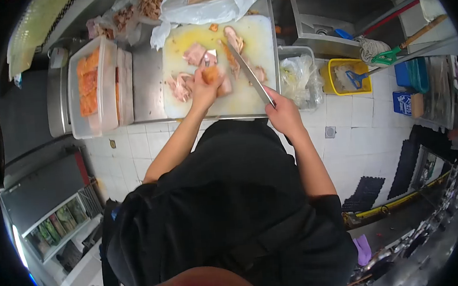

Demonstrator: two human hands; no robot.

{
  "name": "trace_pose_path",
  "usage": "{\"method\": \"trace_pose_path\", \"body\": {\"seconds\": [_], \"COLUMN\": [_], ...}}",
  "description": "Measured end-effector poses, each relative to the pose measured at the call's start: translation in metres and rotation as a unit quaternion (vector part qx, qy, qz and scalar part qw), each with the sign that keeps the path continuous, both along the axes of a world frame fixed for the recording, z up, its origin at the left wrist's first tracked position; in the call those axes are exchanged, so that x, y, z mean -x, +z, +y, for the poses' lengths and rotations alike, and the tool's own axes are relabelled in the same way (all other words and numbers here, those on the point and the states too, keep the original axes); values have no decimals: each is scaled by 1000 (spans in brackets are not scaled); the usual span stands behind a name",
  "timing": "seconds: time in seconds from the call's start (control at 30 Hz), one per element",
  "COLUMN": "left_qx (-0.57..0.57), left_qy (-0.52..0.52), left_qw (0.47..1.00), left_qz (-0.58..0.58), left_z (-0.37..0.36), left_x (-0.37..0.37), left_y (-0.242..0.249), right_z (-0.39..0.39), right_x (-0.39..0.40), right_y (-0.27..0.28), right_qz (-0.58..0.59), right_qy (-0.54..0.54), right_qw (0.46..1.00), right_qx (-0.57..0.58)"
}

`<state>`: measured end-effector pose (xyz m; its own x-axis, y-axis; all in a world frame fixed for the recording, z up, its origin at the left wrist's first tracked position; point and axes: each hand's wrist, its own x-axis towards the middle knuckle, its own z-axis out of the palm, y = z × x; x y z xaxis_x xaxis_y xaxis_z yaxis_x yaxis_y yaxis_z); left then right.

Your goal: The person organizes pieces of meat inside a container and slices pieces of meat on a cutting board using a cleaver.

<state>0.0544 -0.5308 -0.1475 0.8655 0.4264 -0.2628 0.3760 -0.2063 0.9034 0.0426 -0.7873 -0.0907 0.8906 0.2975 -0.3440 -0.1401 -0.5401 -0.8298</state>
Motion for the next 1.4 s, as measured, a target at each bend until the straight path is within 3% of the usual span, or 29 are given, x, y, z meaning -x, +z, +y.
{"method": "trace_pose_path", "body": {"seconds": [0.03, 0.1, 0.17, 0.27, 0.33, 0.37, 0.43, 0.47, 0.53, 0.67, 0.73, 0.77, 0.83, 0.87, 0.93, 1.07, 1.13, 1.27, 1.33, 1.37, 1.4], "left_qx": [-212, -217, -222, -143, 120, 123, -44, -43, -244, -307, -274, -273, -314, -313, -372, -376, -437, -352, -281, -282, -92], "left_qy": [-28, -82, -136, -130, -143, -146, -186, -187, -170, -215, -342, -343, -493, -496, -551, -586, -574, -573, -527, -530, -487], "left_qw": [977, 972, 964, 981, 980, 980, 981, 981, 954, 924, 896, 896, 810, 808, 744, 717, 660, 712, 800, 798, 857], "left_qz": [4, 27, 46, -6, -65, -63, 24, 24, 30, 74, -68, -70, -52, -52, -70, -41, -211, -201, 46, 45, 141], "left_z": [-3, 2, 7, 22, 30, 35, 42, 35, 14, 26, 40, 43, 49, 53, 58, 49, 45, 42, 36, 41, 50], "left_x": [2, -5, -2, 7, 9, 8, 5, 8, 13, -8, -13, -14, -17, -18, -23, -40, -45, -48, -42, -42, -38], "left_y": [-7, -8, -7, -5, -3, -8, -17, -6, 35, 36, 29, 33, 44, 43, 40, 40, 38, 38, 59, 49, 34], "right_z": [5, 18, 21, 18, 15, 14, 15, 15, 14, 16, 19, 21, 23, 21, 11, -3, -1, 7, 9, 10, 11], "right_x": [3, 3, 5, 8, 12, 13, 15, 17, 19, 22, 21, 21, 23, 26, 34, 44, 44, 45, 50, 52, 53], "right_y": [0, 10, 13, 15, 14, 18, 26, 25, 22, 21, 26, 29, 34, 33, 27, 22, 26, 36, 38, 39, 40], "right_qz": [9, -1, -3, 19, -12, -11, 9, 10, 11, -4, 5, 5, 11, 12, 12, 36, 36, 88, 84, 81, 83], "right_qy": [5, 42, 29, 5, 21, 17, 21, 20, 7, -2, 25, 24, 27, 23, -15, -66, -66, -70, -68, -62, -64], "right_qw": [1000, 995, 995, 998, 997, 997, 994, 994, 997, 996, 993, 993, 992, 992, 995, 994, 994, 990, 991, 993, 992], "right_qx": [5, 90, 98, 59, 75, 76, 105, 106, 82, 86, 112, 113, 126, 127, 100, 85, 84, 86, 75, 65, 65]}}
